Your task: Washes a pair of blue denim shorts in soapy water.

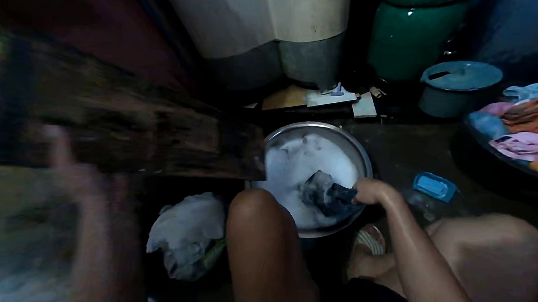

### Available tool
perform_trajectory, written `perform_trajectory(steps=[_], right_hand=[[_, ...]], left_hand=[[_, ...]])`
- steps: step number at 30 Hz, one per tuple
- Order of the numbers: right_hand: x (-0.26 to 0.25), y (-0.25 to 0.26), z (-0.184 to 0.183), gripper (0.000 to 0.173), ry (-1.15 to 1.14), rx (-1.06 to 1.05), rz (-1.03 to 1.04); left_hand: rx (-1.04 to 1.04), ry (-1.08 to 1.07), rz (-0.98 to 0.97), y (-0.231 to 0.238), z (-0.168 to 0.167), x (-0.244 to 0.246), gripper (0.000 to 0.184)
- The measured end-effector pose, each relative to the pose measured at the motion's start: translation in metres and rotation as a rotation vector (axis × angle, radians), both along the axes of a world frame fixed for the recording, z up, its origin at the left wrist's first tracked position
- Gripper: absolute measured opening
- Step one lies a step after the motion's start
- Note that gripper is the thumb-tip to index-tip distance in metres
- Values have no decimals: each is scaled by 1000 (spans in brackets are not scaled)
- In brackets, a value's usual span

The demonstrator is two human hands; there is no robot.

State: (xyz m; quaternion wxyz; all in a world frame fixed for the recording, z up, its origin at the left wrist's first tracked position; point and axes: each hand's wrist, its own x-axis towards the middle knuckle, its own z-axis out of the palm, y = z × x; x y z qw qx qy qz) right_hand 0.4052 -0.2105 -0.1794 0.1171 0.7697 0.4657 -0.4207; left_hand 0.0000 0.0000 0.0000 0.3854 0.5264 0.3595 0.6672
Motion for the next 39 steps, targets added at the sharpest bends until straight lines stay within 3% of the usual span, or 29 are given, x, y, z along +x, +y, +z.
perform_trajectory(steps=[5, 8, 12, 15, 17, 18, 21, 24, 29, 32, 35, 39], right_hand=[[4, -12, 20, 48, 20, 5, -87], [15, -29, 41, 38, 53, 130, -147], [12, -53, 37, 16, -23, 672, -140], [9, -46, 30, 22, -66, 962, -50], [11, -31, 37, 24, -77, 1050, 19], [12, -22, 45, 23, -69, 1041, 45], [14, 8, 75, 23, -33, 991, 207], [13, 34, 103, 22, -71, 1008, 397], [22, 57, 146, 21, -46, 1286, 519], [32, 62, 160, 11, 209, 1432, 424], [44, 68, 154, 8, 542, 1465, 350], [58, 80, 131, 8, 808, 1443, 240]], left_hand=[[-319, -354, -139, 52, -151, 112, 39], [-553, -424, -153, 55, -238, 143, 42], [-786, -381, -109, 45, -324, 131, 41], [-1074, -211, -287, 27, -357, 84, 41], [-1255, 193, -599, 22, -343, 57, 42], [-1252, 436, -740, 21, -326, 49, 42], [-892, 983, -983, 24, -225, 61, 37], [-411, 1043, -1092, 42, -171, 97, 53], [-31, 1087, -1205, 44, -111, 172, 72], [95, 1241, -1280, 37, -108, 200, 73], [8, 1344, -1231, 31, -112, 213, 66], [-31, 1213, -1202, 52, -150, 221, 100]])
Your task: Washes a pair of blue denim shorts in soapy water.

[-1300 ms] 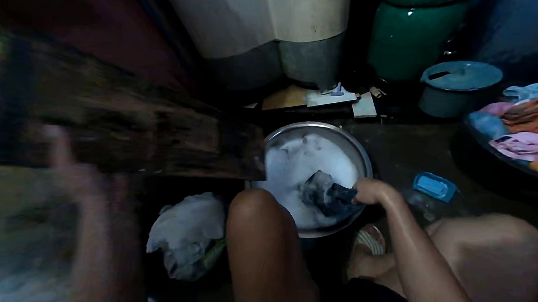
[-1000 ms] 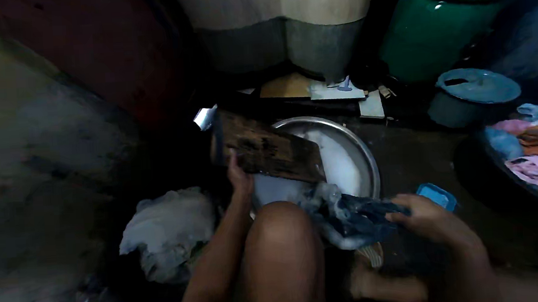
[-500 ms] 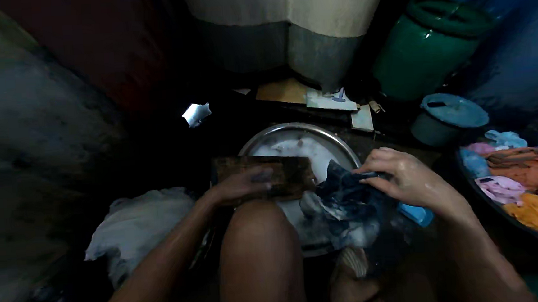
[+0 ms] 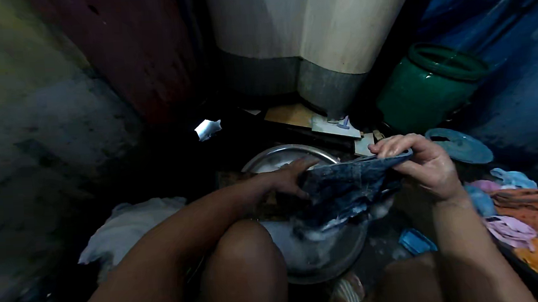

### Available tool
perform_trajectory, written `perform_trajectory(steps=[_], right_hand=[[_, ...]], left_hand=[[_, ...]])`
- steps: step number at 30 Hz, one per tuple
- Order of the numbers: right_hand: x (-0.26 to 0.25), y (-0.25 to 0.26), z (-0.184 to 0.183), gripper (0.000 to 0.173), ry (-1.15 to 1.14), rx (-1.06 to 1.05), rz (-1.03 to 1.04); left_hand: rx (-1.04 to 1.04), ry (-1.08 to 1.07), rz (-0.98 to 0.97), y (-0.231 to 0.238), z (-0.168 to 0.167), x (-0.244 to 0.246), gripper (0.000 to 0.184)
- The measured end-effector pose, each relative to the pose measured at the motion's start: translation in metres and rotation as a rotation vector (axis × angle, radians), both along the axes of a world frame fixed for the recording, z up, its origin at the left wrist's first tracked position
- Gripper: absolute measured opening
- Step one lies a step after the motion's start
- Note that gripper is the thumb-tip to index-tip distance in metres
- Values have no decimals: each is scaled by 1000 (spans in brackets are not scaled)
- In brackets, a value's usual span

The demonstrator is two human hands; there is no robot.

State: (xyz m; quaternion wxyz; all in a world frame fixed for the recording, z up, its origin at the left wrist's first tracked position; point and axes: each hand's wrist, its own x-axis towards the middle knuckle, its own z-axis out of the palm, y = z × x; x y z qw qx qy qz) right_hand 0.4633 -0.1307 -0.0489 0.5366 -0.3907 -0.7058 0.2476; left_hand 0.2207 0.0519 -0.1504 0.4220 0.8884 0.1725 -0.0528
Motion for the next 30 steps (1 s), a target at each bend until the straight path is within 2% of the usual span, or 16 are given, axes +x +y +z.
perform_trajectory(steps=[1, 3, 5, 6, 9, 13, 16, 18, 22, 24, 26, 28, 30], right_hand=[[2, 2, -5, 8, 41, -24, -2], [4, 3, -18, 7, 101, -76, -30], [10, 5, -30, 9, 102, -127, -60], [15, 4, -34, 10, 70, -157, -67], [36, -4, -45, 10, -100, -303, -85], [46, -10, -53, 13, -440, -630, -76], [29, -1, -62, 27, -665, -890, -53], [28, 2, -67, 28, -650, -857, -36], [36, 13, -70, 20, -482, -622, -13], [24, 32, -78, 21, -524, -621, -59], [-2, 59, -103, 27, -697, -704, -111], [-26, 85, -154, 34, -927, -770, -65], [-52, 101, -201, 43, -1047, -918, 22]], left_hand=[[-32, 35, 29, 5, -12, -2, 97], [-38, 115, 62, 13, -38, -12, 65], [-5, 103, 28, 20, -63, -24, 43], [5, 57, 28, 20, -70, -31, 37], [-59, -40, 157, 9, -77, -62, 38], [-76, -76, 374, -10, -57, -90, 39], [-3, -56, 396, -15, -20, -101, 37], [40, -48, 377, -11, 4, -110, 35], [53, -120, 403, 17, 34, -127, 24], [185, -60, 423, 40, 37, -127, 25], [431, 134, 486, 59, 21, -115, 27], [624, 268, 508, 65, -20, -94, 23], [602, 308, 375, 57, -71, -79, 25]])
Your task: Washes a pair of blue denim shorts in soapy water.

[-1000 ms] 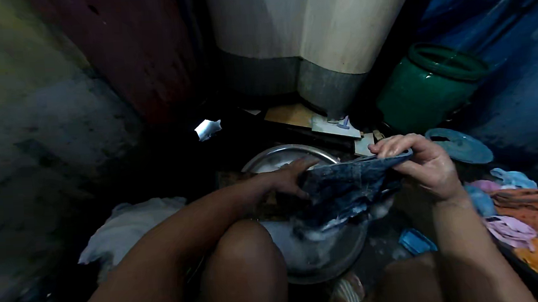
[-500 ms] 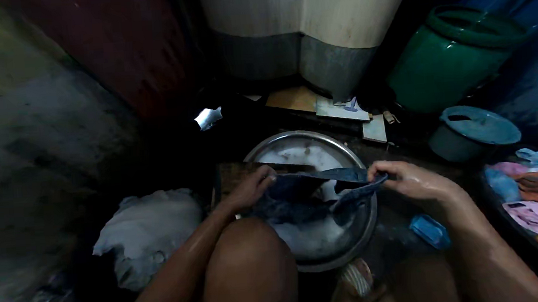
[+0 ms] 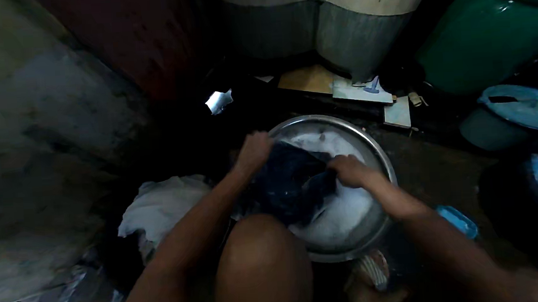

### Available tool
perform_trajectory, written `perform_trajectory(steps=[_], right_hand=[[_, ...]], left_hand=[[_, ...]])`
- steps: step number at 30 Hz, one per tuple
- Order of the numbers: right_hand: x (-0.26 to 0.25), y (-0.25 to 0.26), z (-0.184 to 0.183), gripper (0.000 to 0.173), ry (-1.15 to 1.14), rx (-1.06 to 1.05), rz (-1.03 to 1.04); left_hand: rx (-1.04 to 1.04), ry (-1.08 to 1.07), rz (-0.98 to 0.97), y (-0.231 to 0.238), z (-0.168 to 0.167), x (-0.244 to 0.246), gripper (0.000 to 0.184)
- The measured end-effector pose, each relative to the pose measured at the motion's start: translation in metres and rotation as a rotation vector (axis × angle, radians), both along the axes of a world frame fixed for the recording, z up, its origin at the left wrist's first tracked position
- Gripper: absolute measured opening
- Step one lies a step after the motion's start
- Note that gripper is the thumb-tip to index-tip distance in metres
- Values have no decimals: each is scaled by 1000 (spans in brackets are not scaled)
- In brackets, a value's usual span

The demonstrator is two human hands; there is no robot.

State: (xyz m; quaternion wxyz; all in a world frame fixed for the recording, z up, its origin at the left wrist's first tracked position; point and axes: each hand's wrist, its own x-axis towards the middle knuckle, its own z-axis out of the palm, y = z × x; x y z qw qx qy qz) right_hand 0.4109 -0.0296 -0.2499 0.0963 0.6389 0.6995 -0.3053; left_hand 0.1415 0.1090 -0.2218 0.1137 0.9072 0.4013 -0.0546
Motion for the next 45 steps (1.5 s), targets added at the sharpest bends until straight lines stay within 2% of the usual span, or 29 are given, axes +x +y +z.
perform_trajectory(steps=[2, 4, 7, 9, 11, 12, 14, 17, 19, 21, 22, 25, 28, 31, 33, 35, 37, 40, 42, 45], right_hand=[[-26, 7, -41, 50, 53, -64, -19], [-49, 12, -69, 62, 163, -57, -78], [-71, 13, -94, 77, 187, -51, -89], [-75, 11, -99, 75, 132, -49, -107], [-68, 15, -90, 64, 92, -97, -149], [-62, 17, -81, 58, 75, -152, -154], [-43, 17, -62, 45, 75, -254, -116], [-21, 7, -37, 34, 144, -314, -116], [-16, 5, -23, 35, 146, -326, -132], [-19, 8, -10, 35, 119, -311, -126], [-21, 9, -6, 33, 108, -293, -123], [-28, 8, -1, 30, 84, -242, -91], [-27, 3, 0, 26, 120, -153, -88], [-23, -2, 0, 25, 158, -78, -89], [-21, -3, -1, 24, 147, -89, -104], [-20, -3, 1, 23, 131, -114, -110], [-19, -3, 6, 23, 126, -122, -121], [-21, 1, 13, 22, 149, -95, -169], [-26, 7, 7, 24, 103, -11, -183], [-40, 20, -25, 37, 43, 118, -140]], left_hand=[[-225, 135, -128, -17, -48, 7, 33], [-369, 256, -150, -29, -74, 13, 38], [-386, 279, -173, -32, -84, 18, 39], [-390, 338, -190, -31, -79, 19, 59], [-387, 498, -211, -35, -65, 21, 82], [-387, 594, -231, -39, -57, 22, 86], [-354, 706, -324, -47, -48, 21, 78], [-423, 716, -447, -56, -40, 16, 59], [-496, 788, -429, -65, -18, 19, 51], [-604, 846, -307, -71, 5, 27, 53], [-616, 841, -245, -72, 3, 27, 55], [-564, 829, -216, -65, -34, 21, 61], [-595, 884, -157, -63, -41, 27, 77], [-662, 797, -221, -64, -28, 19, 65], [-683, 583, -249, -53, -47, -3, 50], [-692, 350, -162, -46, -36, -19, 41], [-581, 159, -92, -44, -13, -30, 37], [-318, 12, -33, -38, 9, -35, 29], [-175, -20, 25, -28, 3, -34, 25], [-49, -7, 155, -11, -31, -21, 25]])
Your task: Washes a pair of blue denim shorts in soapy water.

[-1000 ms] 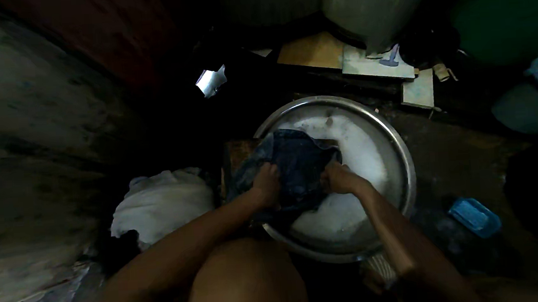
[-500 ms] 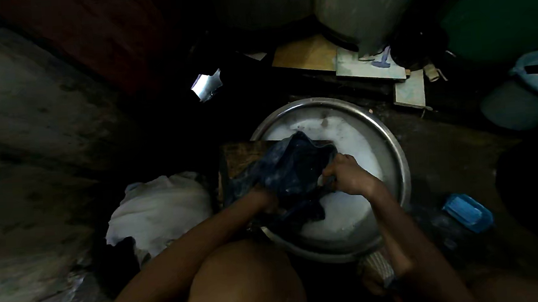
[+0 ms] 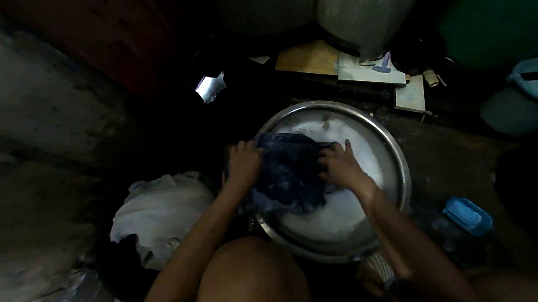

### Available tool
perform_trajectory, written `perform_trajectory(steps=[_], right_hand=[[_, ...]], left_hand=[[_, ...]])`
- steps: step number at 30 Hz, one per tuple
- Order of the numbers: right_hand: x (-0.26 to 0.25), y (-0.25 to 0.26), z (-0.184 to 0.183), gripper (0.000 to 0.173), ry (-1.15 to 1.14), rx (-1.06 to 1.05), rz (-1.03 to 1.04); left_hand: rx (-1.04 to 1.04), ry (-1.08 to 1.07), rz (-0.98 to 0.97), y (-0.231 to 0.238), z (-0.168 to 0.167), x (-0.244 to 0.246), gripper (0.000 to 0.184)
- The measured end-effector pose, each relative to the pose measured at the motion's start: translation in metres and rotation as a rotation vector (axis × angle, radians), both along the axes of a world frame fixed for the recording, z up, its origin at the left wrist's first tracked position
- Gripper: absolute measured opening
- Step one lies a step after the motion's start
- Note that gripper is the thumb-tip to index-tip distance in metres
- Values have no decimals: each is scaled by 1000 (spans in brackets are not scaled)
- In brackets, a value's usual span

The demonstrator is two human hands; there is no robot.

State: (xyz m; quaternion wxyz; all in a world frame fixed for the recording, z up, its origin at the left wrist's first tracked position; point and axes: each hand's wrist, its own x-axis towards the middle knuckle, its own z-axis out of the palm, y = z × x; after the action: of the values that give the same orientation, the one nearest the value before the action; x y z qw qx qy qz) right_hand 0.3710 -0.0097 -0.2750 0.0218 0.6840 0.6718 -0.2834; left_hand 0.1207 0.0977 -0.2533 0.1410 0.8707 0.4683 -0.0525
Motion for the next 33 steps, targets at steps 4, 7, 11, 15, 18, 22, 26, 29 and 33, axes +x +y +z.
perform_trajectory(steps=[4, 7, 11, 15, 18, 22, 26, 29, 33], right_hand=[[-29, 14, -36, 43, -6, 19, 123], [-42, 17, -47, 38, -11, 17, 142], [-36, 17, -50, 32, -14, -72, 208], [-29, 4, -51, 37, 33, -213, 164], [-35, 0, -57, 40, 44, -191, 13], [-55, 2, -65, 36, 23, -106, -143], [-57, 4, -59, 39, 24, -122, -186], [-63, 9, -54, 37, -32, -85, -147], [-75, 21, -55, 33, -123, -25, -49]], left_hand=[[-70, -136, -28, -19, -18, 42, 30], [-399, -107, -141, -53, -41, 48, 40], [-426, 10, -129, -69, -88, 21, 55], [-414, -44, -98, -75, -98, 15, 51], [-424, -87, -94, -75, -101, 13, 51], [-418, -126, -75, -74, -103, 10, 56], [-390, -131, -73, -77, -106, 13, 57], [-366, -109, -30, -77, -102, 21, 54], [-358, -51, 5, -76, -97, 36, 57]])
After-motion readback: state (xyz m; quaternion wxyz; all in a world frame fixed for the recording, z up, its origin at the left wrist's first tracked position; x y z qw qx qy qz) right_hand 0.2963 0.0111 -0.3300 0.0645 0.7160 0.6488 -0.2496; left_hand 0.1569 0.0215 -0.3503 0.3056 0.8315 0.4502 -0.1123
